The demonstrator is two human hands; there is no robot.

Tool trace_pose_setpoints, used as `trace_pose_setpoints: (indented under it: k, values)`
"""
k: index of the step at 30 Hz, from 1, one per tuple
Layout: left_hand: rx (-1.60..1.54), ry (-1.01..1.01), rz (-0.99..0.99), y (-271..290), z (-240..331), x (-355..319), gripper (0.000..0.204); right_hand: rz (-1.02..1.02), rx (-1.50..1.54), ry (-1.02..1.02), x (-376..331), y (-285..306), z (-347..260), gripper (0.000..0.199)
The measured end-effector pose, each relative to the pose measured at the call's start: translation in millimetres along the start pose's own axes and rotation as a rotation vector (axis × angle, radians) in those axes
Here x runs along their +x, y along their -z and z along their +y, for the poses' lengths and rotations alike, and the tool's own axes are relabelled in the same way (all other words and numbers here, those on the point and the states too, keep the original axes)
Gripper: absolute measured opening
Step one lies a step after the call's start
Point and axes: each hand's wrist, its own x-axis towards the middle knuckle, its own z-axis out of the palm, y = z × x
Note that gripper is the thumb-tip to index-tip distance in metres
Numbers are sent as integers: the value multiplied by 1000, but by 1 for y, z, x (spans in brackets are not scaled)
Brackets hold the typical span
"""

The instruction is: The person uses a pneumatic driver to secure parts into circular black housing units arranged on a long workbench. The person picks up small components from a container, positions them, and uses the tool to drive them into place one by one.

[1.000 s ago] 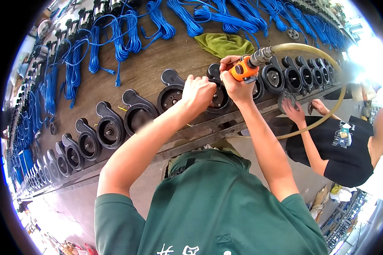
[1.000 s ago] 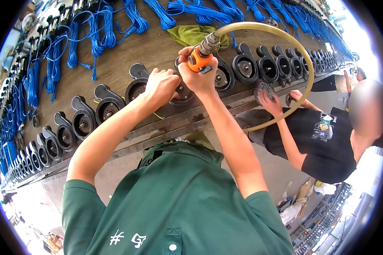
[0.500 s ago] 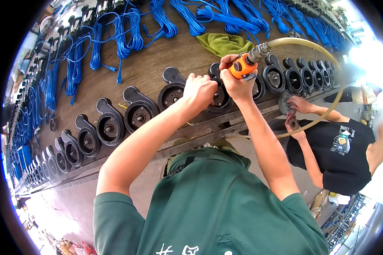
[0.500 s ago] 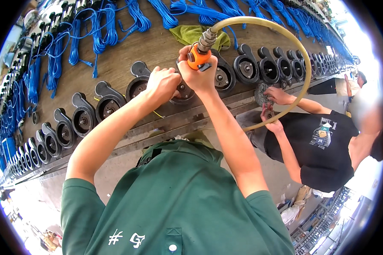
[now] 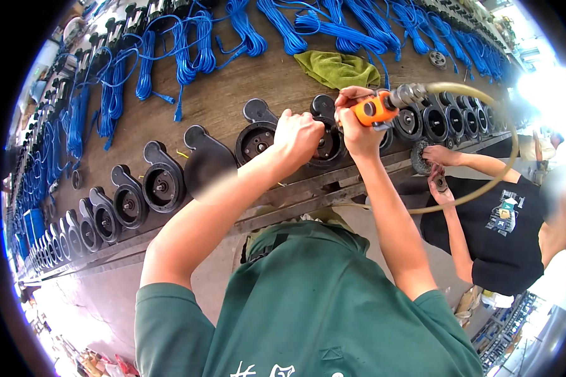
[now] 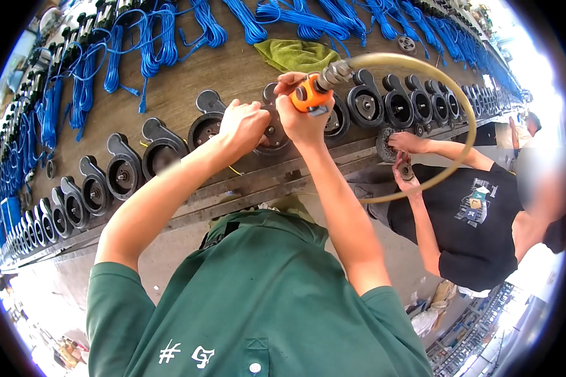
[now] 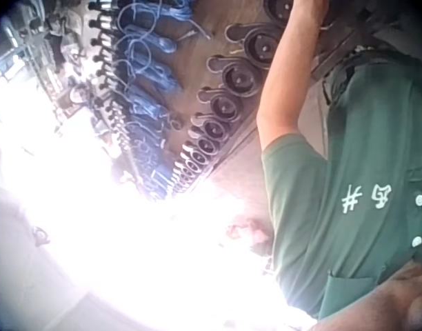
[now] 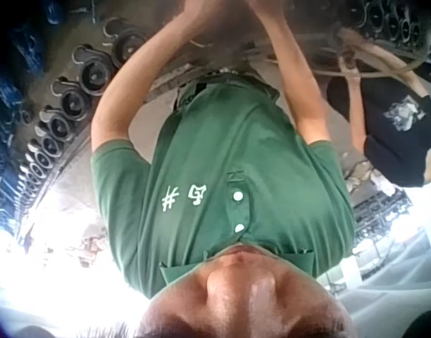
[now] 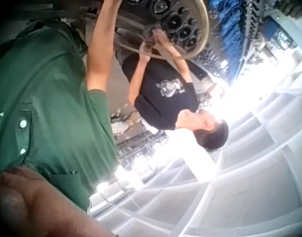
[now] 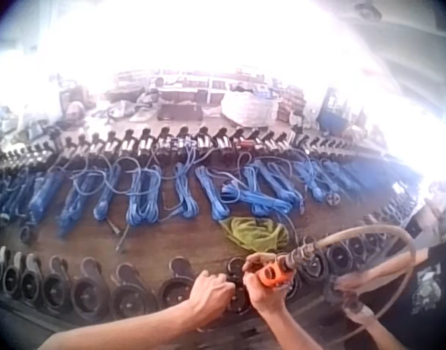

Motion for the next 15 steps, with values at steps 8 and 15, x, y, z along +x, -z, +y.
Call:
trace_pose_setpoints:
  k: [8, 15]
  values:
    - [7, 3, -33, 2, 0, 1, 31, 2, 43, -108, -31, 5, -23, 25]
    - [1, -38, -13, 2, -1, 2, 31, 7, 97, -146, -36, 8, -21, 25]
